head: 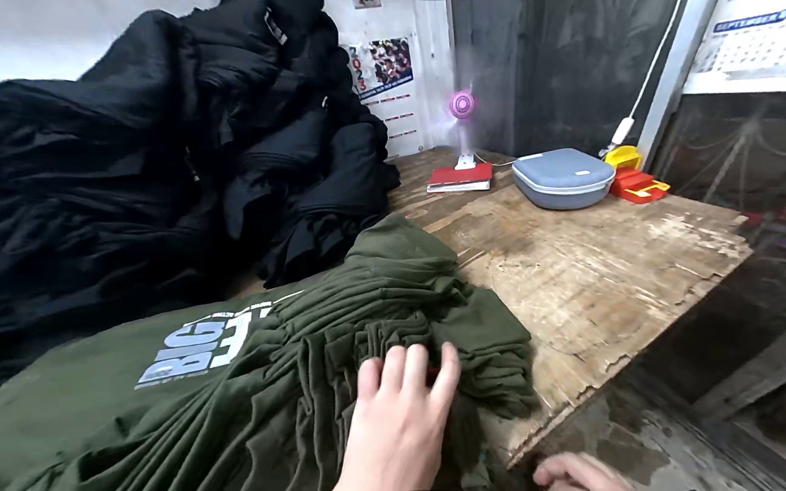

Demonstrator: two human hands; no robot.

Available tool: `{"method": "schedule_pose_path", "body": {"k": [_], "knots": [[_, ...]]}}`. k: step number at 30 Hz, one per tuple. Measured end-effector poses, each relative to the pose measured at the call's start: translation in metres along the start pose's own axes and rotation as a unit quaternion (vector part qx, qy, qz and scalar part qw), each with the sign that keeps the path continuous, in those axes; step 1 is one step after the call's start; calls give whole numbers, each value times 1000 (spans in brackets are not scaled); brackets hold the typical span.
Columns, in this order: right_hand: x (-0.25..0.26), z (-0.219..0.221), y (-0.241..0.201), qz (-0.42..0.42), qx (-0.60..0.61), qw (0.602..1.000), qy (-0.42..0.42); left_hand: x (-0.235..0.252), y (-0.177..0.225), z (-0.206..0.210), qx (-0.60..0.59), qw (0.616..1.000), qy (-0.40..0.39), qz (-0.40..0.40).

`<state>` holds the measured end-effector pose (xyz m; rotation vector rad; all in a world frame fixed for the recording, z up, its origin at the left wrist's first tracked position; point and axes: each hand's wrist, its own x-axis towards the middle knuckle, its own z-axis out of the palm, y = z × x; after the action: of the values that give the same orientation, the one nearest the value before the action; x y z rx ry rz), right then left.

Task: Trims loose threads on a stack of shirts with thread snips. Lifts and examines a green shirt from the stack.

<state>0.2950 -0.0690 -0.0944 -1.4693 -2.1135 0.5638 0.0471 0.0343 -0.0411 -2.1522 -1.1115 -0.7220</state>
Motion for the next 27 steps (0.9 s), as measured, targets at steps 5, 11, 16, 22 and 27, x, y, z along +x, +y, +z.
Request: {"method": "schedule_pose_path", "body": {"k": [5, 11, 16, 22, 27], "knots": [[24, 9, -31, -26, 45, 998, 43, 60, 4, 16, -74, 985, -139, 65], [18, 7, -27, 20, 52, 994, 92, 67, 25, 58, -50, 997, 49, -36], [18, 3, -37, -35, 115, 962, 246, 54, 17, 12, -278, 947, -157, -41], [45, 29, -60, -104, 91, 960, 245, -14, -6, -58, -388, 901, -138, -136], [35, 21, -29, -231, 83, 951, 188, -78, -21, -37, -408, 893, -187, -43]]}}
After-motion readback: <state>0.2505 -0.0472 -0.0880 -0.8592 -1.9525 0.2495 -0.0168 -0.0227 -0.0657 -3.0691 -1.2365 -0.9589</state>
